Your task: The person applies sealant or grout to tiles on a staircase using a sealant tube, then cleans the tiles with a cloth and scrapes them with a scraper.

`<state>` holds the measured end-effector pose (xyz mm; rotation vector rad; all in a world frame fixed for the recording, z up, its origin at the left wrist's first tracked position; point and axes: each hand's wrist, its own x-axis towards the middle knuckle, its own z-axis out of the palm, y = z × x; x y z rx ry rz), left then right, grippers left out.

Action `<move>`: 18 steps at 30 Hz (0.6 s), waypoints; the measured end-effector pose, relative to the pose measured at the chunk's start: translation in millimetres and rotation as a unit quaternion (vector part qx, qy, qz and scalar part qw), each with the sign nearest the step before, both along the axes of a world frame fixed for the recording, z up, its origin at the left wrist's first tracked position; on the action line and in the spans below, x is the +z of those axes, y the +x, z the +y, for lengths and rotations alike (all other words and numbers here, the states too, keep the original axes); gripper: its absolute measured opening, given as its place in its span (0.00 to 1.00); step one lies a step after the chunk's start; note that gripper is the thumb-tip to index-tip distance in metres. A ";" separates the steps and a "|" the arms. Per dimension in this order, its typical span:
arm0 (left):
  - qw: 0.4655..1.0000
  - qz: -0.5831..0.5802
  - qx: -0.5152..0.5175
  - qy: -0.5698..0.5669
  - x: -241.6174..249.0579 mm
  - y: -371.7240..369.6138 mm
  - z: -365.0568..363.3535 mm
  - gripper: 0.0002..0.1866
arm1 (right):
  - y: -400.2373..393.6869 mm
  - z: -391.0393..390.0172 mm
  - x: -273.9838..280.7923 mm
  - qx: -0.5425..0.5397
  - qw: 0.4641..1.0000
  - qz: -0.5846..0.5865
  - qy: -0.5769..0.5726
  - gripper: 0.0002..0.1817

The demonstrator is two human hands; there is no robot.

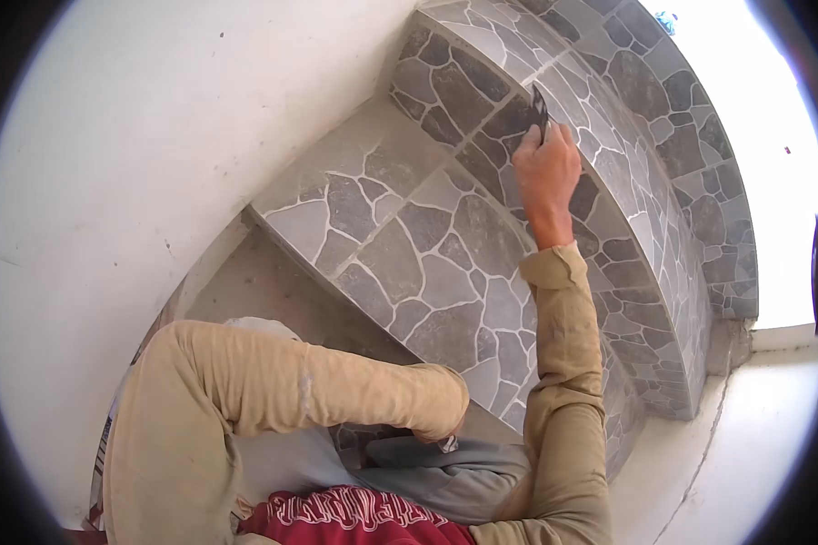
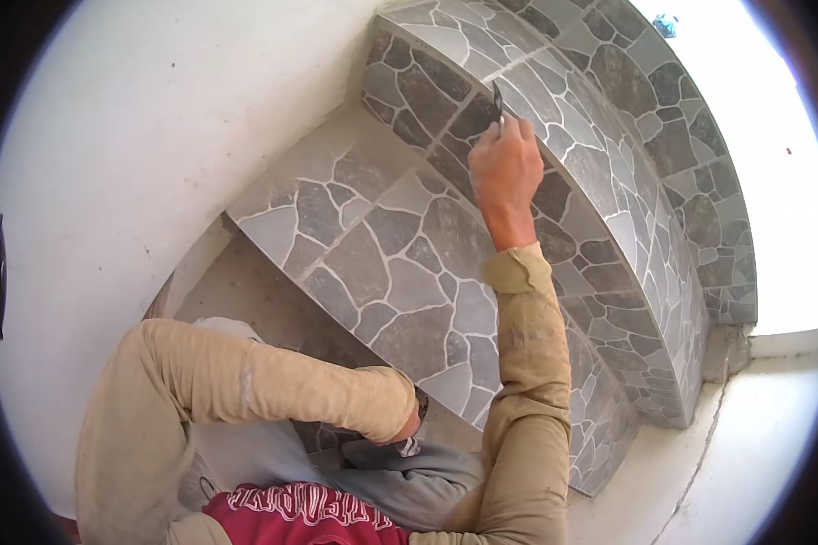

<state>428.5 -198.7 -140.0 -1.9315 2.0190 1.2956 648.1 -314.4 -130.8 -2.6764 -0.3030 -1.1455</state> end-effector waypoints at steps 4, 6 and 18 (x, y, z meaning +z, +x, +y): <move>0.999 -0.009 -0.001 0.048 5.3 -6.0 1.6 0.15 | -3.6 -6.8 0.1 -0.038 0.997 0.059 0.015 0.11; 0.999 -0.010 -0.002 0.034 4.0 -9.5 -1.0 0.15 | 6.6 4.9 0.9 -0.033 0.999 0.042 -0.007 0.12; 0.998 -0.034 0.002 0.046 -3.3 -0.2 1.1 0.17 | 5.3 7.4 -1.5 -0.021 0.998 0.052 0.030 0.12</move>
